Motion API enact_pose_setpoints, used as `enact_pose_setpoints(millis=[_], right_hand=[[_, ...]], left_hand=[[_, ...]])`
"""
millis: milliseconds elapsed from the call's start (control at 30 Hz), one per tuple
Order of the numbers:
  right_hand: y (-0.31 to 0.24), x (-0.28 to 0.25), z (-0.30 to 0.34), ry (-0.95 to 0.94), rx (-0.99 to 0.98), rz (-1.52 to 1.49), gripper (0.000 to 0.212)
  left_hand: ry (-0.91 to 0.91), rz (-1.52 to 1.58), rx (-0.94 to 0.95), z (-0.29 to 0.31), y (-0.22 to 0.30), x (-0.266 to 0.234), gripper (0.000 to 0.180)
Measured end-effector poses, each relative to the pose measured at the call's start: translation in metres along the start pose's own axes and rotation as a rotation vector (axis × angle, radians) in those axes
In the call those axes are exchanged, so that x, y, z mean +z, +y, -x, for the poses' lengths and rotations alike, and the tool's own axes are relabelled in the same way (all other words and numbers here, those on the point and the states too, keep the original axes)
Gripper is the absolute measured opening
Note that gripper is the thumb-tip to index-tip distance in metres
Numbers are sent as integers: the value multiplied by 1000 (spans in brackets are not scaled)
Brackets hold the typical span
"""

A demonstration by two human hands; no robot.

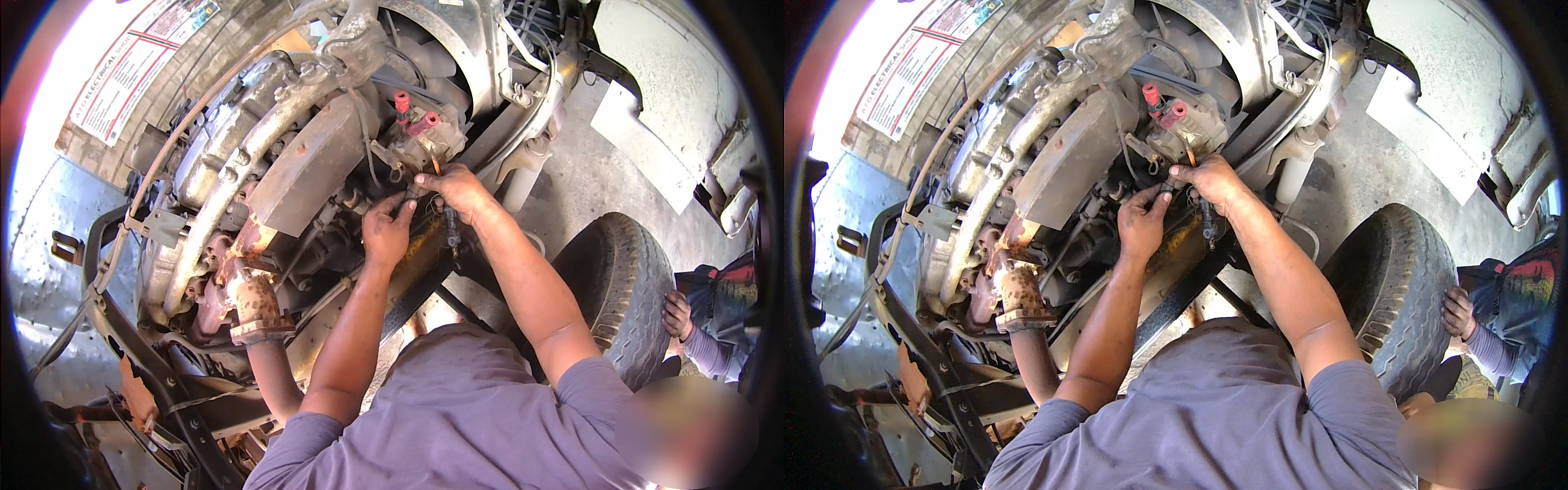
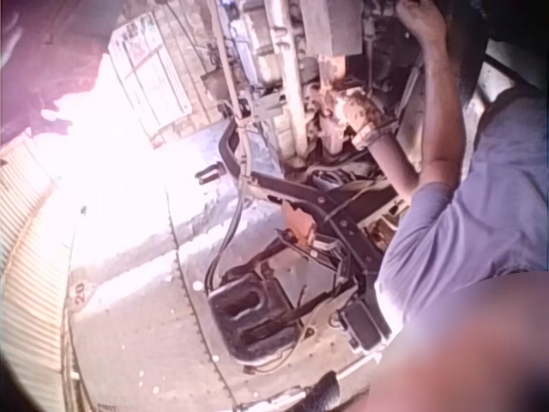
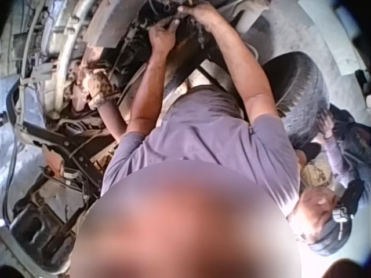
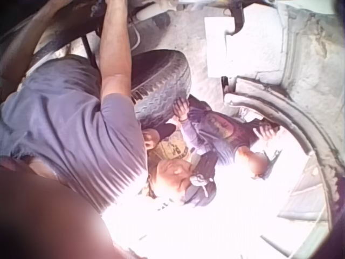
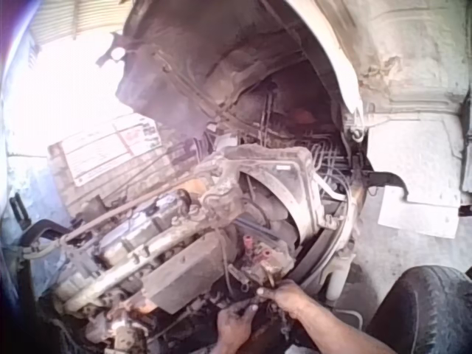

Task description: The person works on a vehicle engine with the hood open, using a wrench to tighten or loosen bolts and adjusting components within the engine bay. The person moves around the front of the vehicle and manipulates engine parts with both hands.

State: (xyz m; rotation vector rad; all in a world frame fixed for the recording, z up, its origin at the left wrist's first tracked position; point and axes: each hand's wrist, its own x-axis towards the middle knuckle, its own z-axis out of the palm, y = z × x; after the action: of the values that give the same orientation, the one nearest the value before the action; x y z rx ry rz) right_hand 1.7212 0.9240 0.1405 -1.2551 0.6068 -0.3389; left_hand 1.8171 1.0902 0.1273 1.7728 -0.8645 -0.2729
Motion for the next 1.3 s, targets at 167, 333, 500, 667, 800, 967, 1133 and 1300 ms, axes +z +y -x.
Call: enact_pose_setpoints(millis=[167,333,500,667,800,967,1133,1300], right_hand=[[4,6,1,40,-6,-8,21],[5,10,0,158,6,-48,20],[7,4,1,71,24,-147,17],[14,5,2,-4,39,-293,15],[15,6,0,-12,30,-258,15],[13,5,-3,3,7,-154,19],[12,4,-4,30,-9,-149,20],[14,2,-5,20,15,-121,23]], left_hand=[[24,-44,-38,2,-2,2,27],[113,-135,34,9,-4,3,29],[81,-77,75,4,-12,4,29],[41,-111,32,1,-14,1,30],[54,-142,42,2,-9,0,30],[42,-152,-3,0,-2,-2,30],[58,-171,4,-1,0,-2,30],[39,-123,-5,-3,-7,-1,32]])
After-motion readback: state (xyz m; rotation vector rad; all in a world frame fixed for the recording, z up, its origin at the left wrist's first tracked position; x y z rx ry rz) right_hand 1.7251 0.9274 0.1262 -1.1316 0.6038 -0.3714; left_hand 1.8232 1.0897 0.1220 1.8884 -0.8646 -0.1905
